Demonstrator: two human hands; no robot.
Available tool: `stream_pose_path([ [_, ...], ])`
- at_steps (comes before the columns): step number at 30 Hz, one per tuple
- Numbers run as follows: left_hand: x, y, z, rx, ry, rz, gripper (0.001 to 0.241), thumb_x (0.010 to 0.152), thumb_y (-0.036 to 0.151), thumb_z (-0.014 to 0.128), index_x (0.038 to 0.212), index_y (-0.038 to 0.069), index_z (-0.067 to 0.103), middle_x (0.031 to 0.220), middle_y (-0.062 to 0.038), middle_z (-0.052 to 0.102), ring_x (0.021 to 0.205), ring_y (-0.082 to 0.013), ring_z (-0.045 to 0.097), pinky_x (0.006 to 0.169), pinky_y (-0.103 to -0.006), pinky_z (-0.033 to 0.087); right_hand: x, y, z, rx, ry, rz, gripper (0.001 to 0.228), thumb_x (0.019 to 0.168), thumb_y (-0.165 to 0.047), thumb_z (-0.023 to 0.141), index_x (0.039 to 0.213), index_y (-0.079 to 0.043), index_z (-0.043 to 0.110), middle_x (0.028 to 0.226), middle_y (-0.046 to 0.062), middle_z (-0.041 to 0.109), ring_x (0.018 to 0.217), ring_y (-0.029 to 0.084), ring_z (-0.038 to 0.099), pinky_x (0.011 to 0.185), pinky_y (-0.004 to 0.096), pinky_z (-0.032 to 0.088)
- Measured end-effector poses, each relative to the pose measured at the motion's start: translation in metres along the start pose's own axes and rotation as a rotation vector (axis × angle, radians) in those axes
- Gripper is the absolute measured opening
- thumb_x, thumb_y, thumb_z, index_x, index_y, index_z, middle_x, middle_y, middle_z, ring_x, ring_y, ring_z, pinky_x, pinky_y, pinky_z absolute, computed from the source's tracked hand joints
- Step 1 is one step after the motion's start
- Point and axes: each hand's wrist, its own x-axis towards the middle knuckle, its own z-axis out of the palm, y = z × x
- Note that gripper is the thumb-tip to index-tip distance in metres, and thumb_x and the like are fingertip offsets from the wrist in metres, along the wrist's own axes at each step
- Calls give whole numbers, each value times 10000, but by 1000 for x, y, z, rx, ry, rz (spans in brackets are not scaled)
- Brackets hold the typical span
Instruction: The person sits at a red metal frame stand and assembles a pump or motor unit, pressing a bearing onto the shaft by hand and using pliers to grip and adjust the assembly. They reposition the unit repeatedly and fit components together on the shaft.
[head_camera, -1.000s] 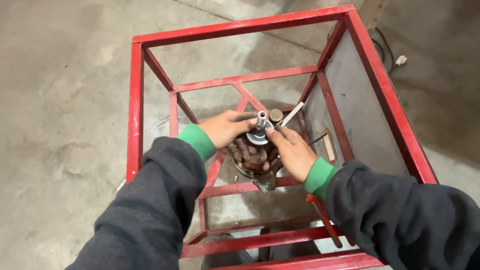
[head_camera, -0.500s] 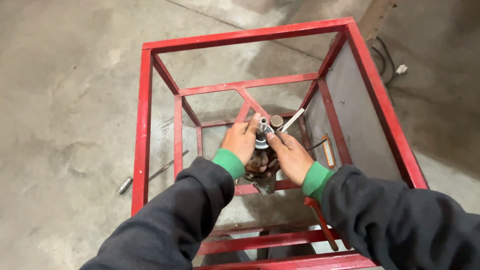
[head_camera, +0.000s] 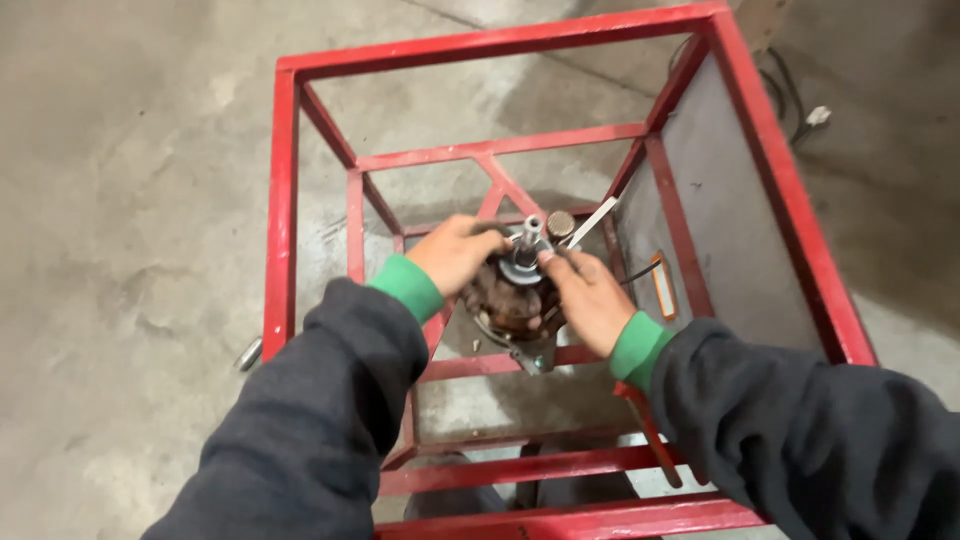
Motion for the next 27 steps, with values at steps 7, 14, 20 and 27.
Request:
stream_pose_path([
  [7,-6,23,0,18,-52,-52,320,935,188,573,1079,-64,707,851,-136,761,604,-192,736,507,-318,597,5,-5,-3,1,21,112,342,1030,-266,441,1035,27,617,728,109,682,569,238,690,509,348,558],
  [14,-9,28,-2,-26,-83,-55,326,927,146,599,1124,-100,683,860,-183,767,615,-221,752,556,-322,636,9,-5,-6,-13,-14,104,338,1036,-255,428,1027,25,617,722,111,667,584,228,687,518,350,565],
  [20,-5,27,-2,-30,-78,-64,339,932,147,608,1129,-114,697,892,-176,766,635,-216,756,552,-321,622,8,-1,-6,2,-17,145,337,1031,-257,405,1027,-2,625,701,109,672,563,220,676,505,343,546],
  [27,-8,31,-4,-12,-131,-89,334,930,135,605,1155,-102,673,921,-174,770,681,-222,774,601,-313,646,7,-9,-3,-41,3,157,339,1040,-239,415,1031,22,631,709,108,668,567,222,676,530,346,557],
])
